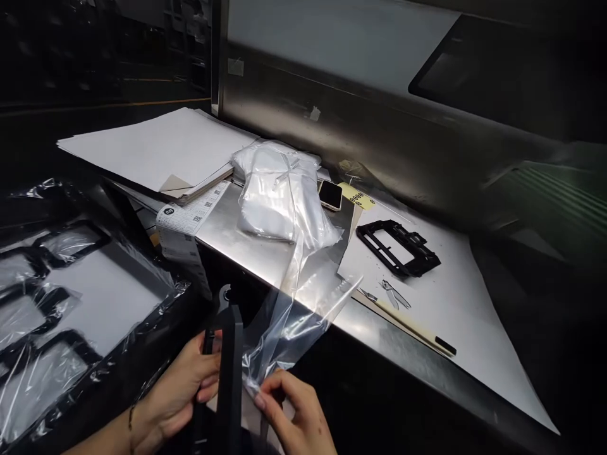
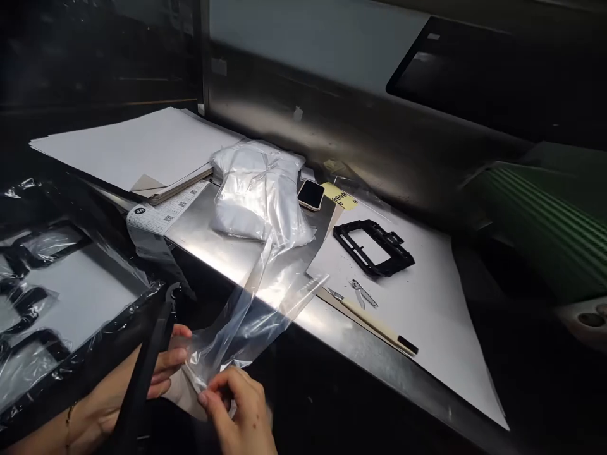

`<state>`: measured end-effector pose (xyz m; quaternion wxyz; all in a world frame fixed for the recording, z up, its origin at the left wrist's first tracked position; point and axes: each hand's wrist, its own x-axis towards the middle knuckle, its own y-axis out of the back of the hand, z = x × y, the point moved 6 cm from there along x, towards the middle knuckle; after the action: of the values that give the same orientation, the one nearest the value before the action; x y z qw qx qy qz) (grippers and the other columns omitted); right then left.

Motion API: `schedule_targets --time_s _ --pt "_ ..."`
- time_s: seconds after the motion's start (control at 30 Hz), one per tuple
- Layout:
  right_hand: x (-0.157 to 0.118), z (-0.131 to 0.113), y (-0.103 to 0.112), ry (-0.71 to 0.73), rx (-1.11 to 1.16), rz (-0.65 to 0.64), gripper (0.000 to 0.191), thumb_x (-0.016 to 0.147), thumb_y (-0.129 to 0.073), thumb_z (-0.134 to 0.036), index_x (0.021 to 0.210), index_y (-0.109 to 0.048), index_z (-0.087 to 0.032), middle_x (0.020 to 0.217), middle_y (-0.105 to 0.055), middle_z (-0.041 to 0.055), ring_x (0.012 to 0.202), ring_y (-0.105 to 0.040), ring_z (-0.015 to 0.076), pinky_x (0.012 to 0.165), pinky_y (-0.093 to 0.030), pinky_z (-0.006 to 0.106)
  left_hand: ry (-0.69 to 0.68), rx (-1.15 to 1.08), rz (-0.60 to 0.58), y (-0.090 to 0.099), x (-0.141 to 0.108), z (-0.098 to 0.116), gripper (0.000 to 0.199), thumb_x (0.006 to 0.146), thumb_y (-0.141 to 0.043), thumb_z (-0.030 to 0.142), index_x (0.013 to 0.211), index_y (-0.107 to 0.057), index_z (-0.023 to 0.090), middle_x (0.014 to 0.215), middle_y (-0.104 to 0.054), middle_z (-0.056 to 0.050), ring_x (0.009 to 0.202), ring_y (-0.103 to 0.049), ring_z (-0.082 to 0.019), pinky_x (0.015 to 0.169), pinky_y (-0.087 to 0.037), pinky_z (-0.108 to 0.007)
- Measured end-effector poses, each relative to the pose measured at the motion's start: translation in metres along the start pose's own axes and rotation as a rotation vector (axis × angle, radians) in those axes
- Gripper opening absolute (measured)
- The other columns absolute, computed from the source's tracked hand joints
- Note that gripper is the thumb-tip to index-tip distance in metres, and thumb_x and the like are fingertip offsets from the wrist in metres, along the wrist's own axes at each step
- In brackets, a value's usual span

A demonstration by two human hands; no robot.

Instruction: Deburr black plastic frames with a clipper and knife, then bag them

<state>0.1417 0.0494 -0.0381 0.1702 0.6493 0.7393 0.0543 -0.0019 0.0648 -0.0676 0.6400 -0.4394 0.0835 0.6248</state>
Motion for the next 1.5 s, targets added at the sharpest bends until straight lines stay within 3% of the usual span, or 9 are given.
schedule_targets --time_s 0.23,0.47,0.7,0.87,1.0,1.1,1.17,1.27,1.5 --pt "-0.002 0.001 -0.024 0.012 0.259 -0.120 0.016 0.070 -0.060 -0.029 0.057 -0.061 -0.021 0.062 -0.056 -0.0003 0.062 -0.051 0.0151 0.063 -0.040 0.027 -0.018 0.133 -0.010 0.002 0.001 -0.012 0.030 0.057 -0.072 0.027 0.067 -0.046 0.017 0.052 -0.042 0.009 0.036 -0.024 0.001 0.031 -0.017 -0.012" --pt "-0.003 0.032 0.011 -0.194 0.750 0.093 0.024 0.075 -0.052 -0.040 0.066 -0.051 -0.018 0.059 -0.048 -0.0037 0.053 -0.046 0.0080 0.056 -0.042 0.025 -0.104 0.244 0.032 0.028 0.006 0.012 0.035 0.059 -0.071 0.027 0.084 -0.046 0.021 0.053 -0.037 0.011 0.037 -0.022 0.001 0.033 -0.018 -0.012" --pt "0.014 0.046 0.014 -0.251 0.934 0.111 0.034 0.083 -0.045 -0.037 0.057 -0.037 -0.016 0.049 -0.025 -0.0107 0.035 -0.019 0.0014 0.032 -0.018 0.015 -0.105 0.357 -0.083 0.047 0.016 0.029 0.038 0.068 -0.060 0.032 0.102 -0.051 0.018 0.048 -0.031 0.009 0.040 -0.023 -0.003 0.036 -0.018 -0.015" --pt "0.033 0.046 0.018 -0.139 0.804 0.151 0.027 0.084 -0.045 -0.035 0.067 -0.046 -0.014 0.051 -0.034 -0.0095 0.037 -0.029 0.0015 0.033 -0.025 0.015 0.013 0.448 -0.238 0.039 0.008 0.036 0.060 0.076 -0.049 0.035 0.130 -0.027 0.022 0.062 -0.055 -0.001 0.047 -0.040 -0.008 0.041 -0.029 -0.019" --pt "0.046 0.035 0.013 -0.026 0.544 0.033 0.027 0.085 -0.044 -0.036 0.071 -0.049 -0.014 0.053 -0.039 -0.0084 0.039 -0.034 0.0022 0.036 -0.030 0.016 0.080 0.567 -0.352 0.012 0.019 0.014 0.077 0.077 -0.052 0.028 0.134 -0.001 0.027 0.062 -0.064 0.000 0.044 -0.045 -0.008 0.042 -0.032 -0.018" --pt "0.045 0.021 0.011 0.057 0.277 -0.141 0.026 0.082 -0.048 -0.034 0.067 -0.050 -0.013 0.055 -0.043 -0.0073 0.045 -0.041 0.0042 0.042 -0.035 0.018 0.136 0.590 -0.379 0.001 0.035 -0.014 0.053 0.077 -0.052 0.027 0.125 -0.030 0.018 0.053 -0.059 0.003 0.037 -0.041 -0.005 0.036 -0.030 -0.016" --pt "0.036 0.018 0.015 0.113 0.094 -0.211 0.025 0.079 -0.053 -0.033 0.064 -0.050 -0.014 0.057 -0.045 -0.0065 0.051 -0.044 0.0059 0.048 -0.038 0.021 0.165 0.584 -0.358 0.003 0.042 -0.029 0.024 0.080 -0.049 0.028 0.098 -0.050 0.012 0.049 -0.052 0.006 0.035 -0.040 -0.004 0.033 -0.029 -0.015" --pt "0.010 0.031 0.025 0.164 -0.134 -0.206 0.017 0.077 -0.055 -0.031 0.072 -0.055 -0.014 0.063 -0.049 -0.0044 0.055 -0.045 0.0072 0.052 -0.039 0.023 0.173 0.560 -0.299 0.013 0.040 -0.040 0.019 0.083 -0.045 0.030 0.076 -0.050 0.013 0.052 -0.048 0.007 0.038 -0.040 -0.003 0.033 -0.029 -0.014" --pt "-0.059 0.069 0.002 0.188 -0.232 -0.039 0.029 0.080 -0.047 -0.019 0.107 -0.053 -0.030 0.075 -0.054 0.0041 0.065 -0.053 0.0168 0.059 -0.045 0.031 0.219 0.559 -0.257 0.025 0.028 -0.053 0.014 0.081 -0.047 0.028 0.085 -0.044 0.015 0.054 -0.053 0.005 0.041 -0.043 -0.005 0.035 -0.030 -0.015"
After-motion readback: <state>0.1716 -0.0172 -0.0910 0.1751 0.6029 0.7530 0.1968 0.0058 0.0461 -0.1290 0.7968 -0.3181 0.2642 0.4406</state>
